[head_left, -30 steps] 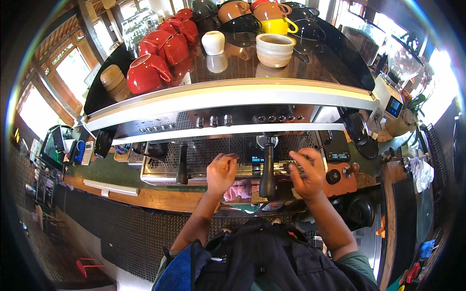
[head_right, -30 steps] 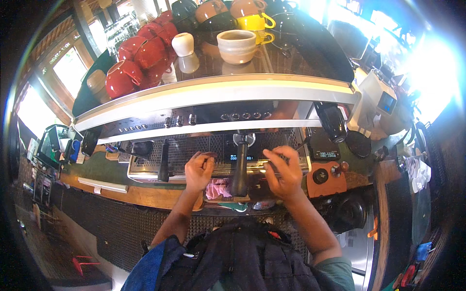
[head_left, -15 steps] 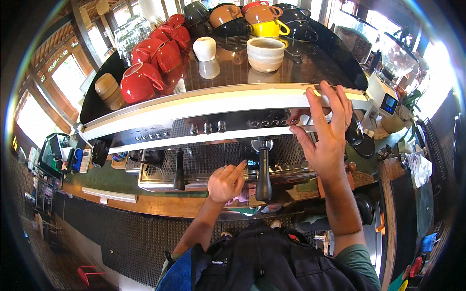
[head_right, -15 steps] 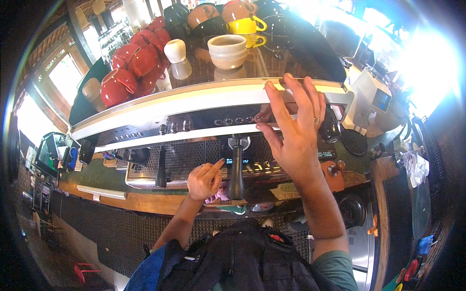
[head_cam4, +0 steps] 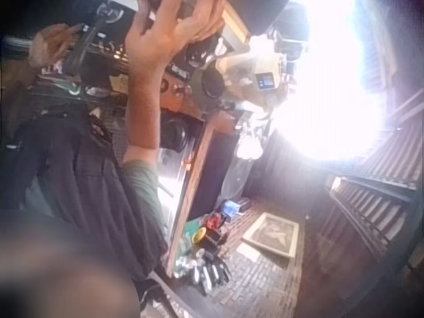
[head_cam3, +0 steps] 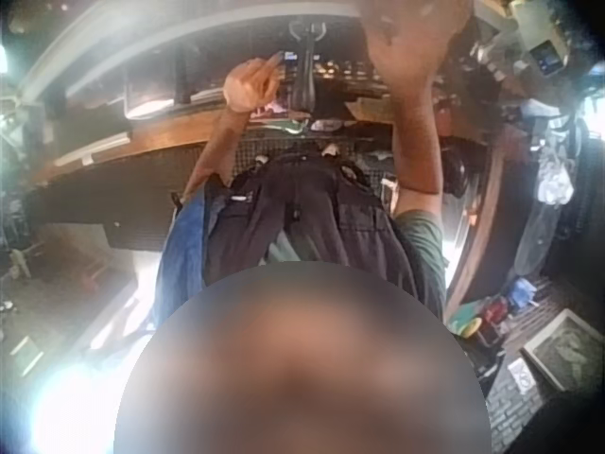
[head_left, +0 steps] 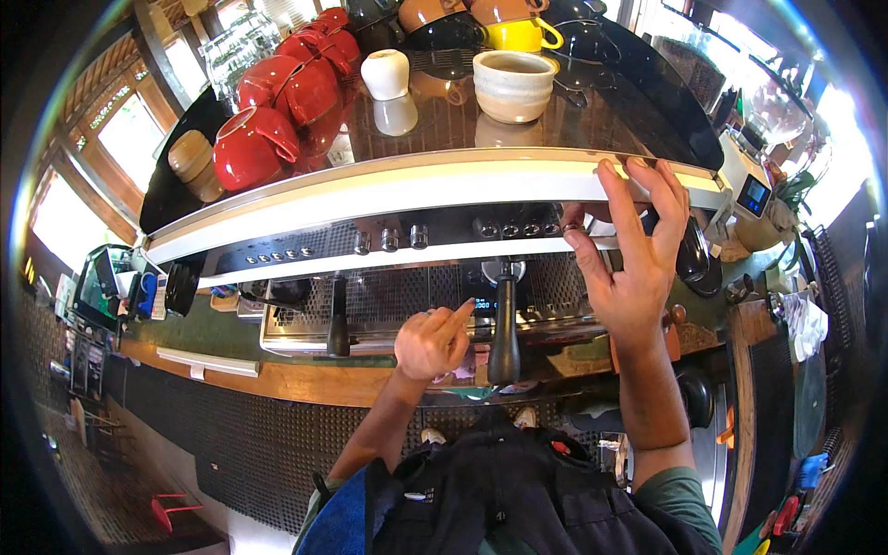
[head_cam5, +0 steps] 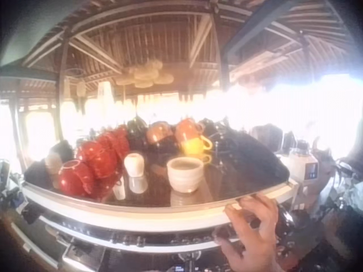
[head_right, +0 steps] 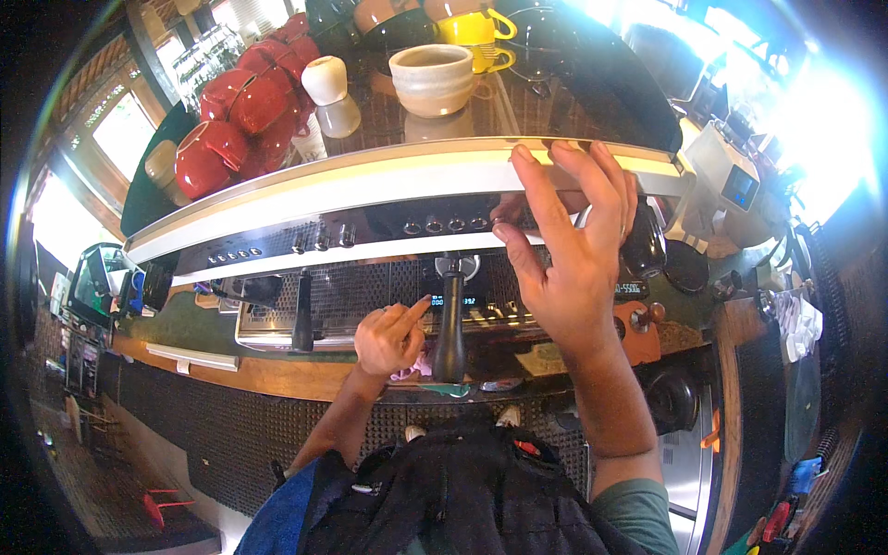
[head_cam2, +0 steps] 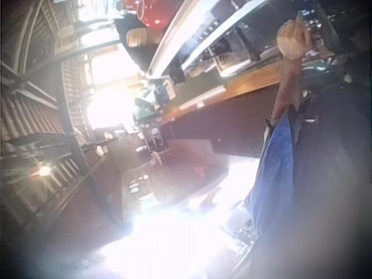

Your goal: The person operates an espresso machine to brew coffee into a cup, then fills a glass with water from a dispenser. They place both the coffee cup and water glass onto a tray and hand the tray to a customer.

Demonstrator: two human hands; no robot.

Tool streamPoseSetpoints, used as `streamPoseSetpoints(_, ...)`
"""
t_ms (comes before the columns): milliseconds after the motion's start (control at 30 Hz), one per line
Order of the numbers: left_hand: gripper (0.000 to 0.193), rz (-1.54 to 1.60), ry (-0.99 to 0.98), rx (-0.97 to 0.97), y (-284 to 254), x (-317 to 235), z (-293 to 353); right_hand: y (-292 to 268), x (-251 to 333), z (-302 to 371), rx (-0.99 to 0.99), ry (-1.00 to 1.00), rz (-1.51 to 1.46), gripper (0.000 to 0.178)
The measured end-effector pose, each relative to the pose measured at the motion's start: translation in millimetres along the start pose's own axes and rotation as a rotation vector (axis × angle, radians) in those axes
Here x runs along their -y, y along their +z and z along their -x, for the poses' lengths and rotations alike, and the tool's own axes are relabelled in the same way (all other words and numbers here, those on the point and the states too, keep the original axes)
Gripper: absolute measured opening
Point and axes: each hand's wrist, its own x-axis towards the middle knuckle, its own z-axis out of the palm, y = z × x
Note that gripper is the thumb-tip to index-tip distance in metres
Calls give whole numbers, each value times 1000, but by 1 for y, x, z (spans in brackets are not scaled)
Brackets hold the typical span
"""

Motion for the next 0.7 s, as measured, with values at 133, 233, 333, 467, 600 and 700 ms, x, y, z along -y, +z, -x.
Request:
streamPoseSetpoints(133, 42, -7, 2, 18, -1, -1, -2, 1, -1, 0, -1, -7, 3, 69)
streamPoseSetpoints(233, 43, -15, -10, 46, -3, -2, -3, 1, -1, 0, -4, 0, -6, 70)
streamPoseSetpoints(333, 44, -18, -9, 61, -4, -2, -4, 1, -1, 0, -8, 4, -11, 70)
streamPoseSetpoints(467, 45, -6, 5, 62, -5, -3, -6, 1, 0, -1, -5, 9, -9, 70)
streamPoseSetpoints(600, 45, -14, 11, 81, -6, -3, -5, 0, 2, -1, 5, 25, -16, 71)
streamPoseSetpoints(700, 45, -17, 16, 90, -4, -2, -4, -1, 1, 0, 4, 24, -7, 69)
